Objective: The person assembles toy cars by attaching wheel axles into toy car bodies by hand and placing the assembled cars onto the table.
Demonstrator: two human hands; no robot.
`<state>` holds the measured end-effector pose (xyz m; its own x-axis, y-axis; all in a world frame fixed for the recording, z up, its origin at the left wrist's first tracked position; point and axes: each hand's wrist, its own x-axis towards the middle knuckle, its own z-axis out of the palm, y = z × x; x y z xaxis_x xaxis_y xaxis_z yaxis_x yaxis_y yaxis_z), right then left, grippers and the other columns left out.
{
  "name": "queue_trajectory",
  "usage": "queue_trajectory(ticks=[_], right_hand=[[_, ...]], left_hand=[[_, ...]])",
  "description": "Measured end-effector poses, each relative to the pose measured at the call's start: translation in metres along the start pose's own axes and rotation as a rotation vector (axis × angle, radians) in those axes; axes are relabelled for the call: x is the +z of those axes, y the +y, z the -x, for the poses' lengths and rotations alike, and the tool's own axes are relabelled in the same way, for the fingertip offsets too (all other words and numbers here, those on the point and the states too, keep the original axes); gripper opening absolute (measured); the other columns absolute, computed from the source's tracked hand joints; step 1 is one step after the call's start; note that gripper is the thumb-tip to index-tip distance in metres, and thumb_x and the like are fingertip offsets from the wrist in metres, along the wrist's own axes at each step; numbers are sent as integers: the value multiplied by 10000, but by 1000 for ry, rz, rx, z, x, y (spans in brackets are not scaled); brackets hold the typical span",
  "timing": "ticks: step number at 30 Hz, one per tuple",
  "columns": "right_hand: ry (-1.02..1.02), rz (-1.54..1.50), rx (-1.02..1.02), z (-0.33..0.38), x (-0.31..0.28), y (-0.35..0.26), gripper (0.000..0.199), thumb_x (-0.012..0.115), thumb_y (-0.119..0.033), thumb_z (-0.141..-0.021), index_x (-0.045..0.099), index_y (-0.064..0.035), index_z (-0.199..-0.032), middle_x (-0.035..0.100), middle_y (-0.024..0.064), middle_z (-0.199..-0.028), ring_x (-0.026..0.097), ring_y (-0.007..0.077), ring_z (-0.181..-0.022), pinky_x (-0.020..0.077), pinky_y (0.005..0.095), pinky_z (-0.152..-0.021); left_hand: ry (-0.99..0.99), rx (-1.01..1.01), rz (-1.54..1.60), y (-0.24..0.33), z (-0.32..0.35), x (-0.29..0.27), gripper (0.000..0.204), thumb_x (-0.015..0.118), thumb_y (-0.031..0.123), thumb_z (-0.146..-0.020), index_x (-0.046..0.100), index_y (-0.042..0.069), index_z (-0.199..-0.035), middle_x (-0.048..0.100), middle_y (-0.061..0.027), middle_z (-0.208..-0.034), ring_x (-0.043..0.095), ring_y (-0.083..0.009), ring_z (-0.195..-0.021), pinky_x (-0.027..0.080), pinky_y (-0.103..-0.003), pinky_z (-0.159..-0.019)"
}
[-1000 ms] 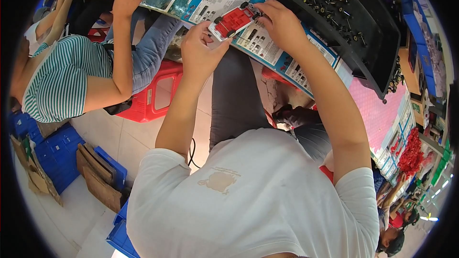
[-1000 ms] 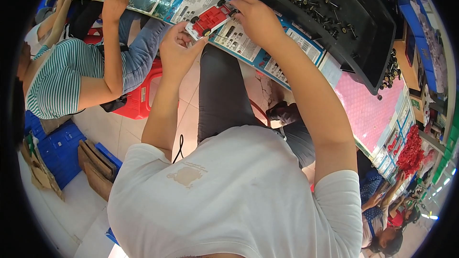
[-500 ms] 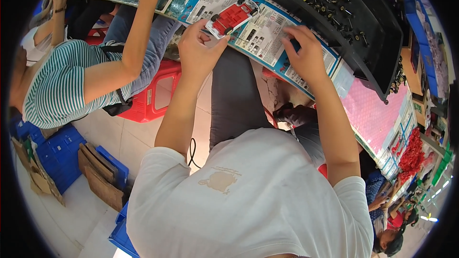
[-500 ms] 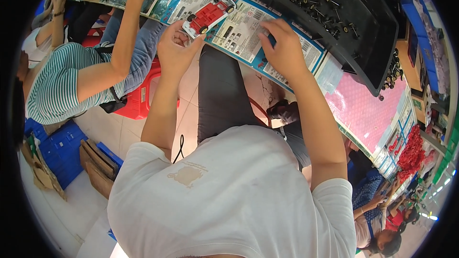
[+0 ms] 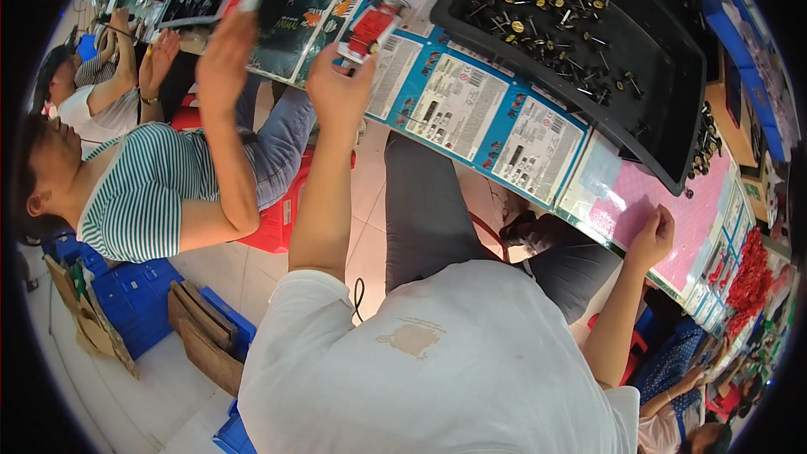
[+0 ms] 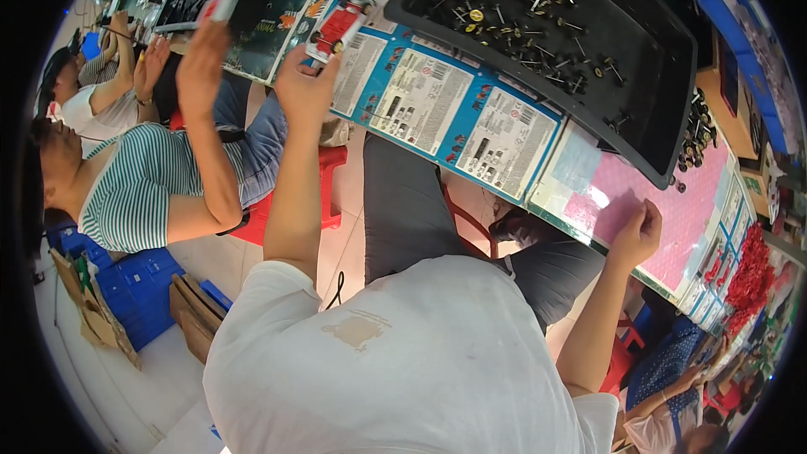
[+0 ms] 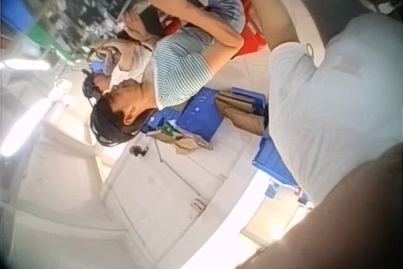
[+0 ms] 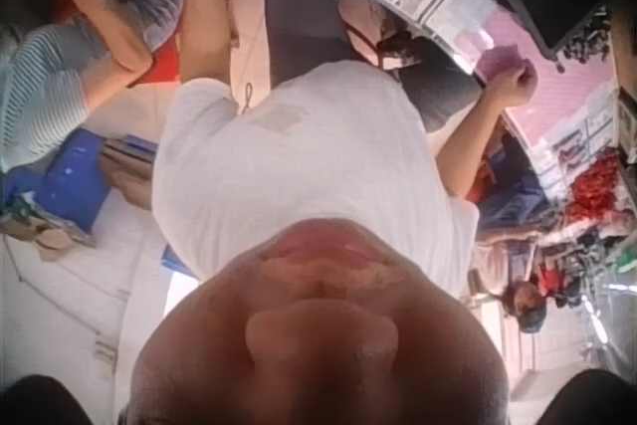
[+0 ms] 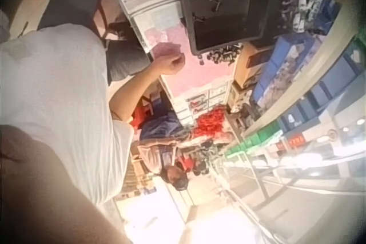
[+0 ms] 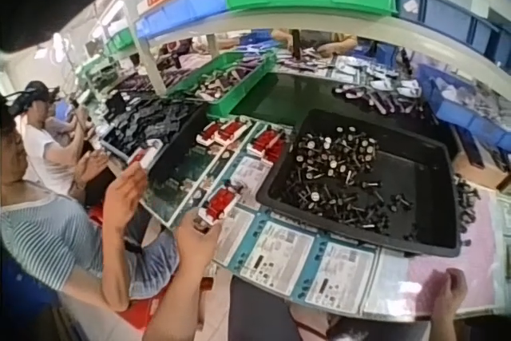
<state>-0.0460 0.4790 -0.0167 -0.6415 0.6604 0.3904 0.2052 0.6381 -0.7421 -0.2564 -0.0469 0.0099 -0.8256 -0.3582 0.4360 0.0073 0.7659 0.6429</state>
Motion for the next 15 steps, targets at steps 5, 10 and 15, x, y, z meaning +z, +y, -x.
queue_trajectory(ticks=[5,10,15], right_hand=[[-207,174,-224,-1,18,-46,77,662,-69,-898,691,-1,-921,581,78,-741,564,164,-614,449,303,-565],[-197,134,-174,-2,14,-42,80,656,-69,-898,692,0,-917,594,75,-756,565,167,-617,452,302,-572],[-182,148,-203,-2,8,-39,86,651,-42,-855,695,-4,-918,617,100,-775,594,220,-651,467,333,-591]], left_hand=[[120,35,23,-33,-55,15,421,870,259,-697,695,-30,-949,712,-182,-866,701,-329,-789,534,-405,-713],[151,-114,-144,-55,-105,21,559,850,374,-725,673,-50,-1046,726,-206,-952,708,-372,-905,542,-425,-818],[150,-114,-264,-73,-134,33,667,840,479,-698,673,-66,-1045,713,-241,-966,694,-408,-954,538,-456,-853]])
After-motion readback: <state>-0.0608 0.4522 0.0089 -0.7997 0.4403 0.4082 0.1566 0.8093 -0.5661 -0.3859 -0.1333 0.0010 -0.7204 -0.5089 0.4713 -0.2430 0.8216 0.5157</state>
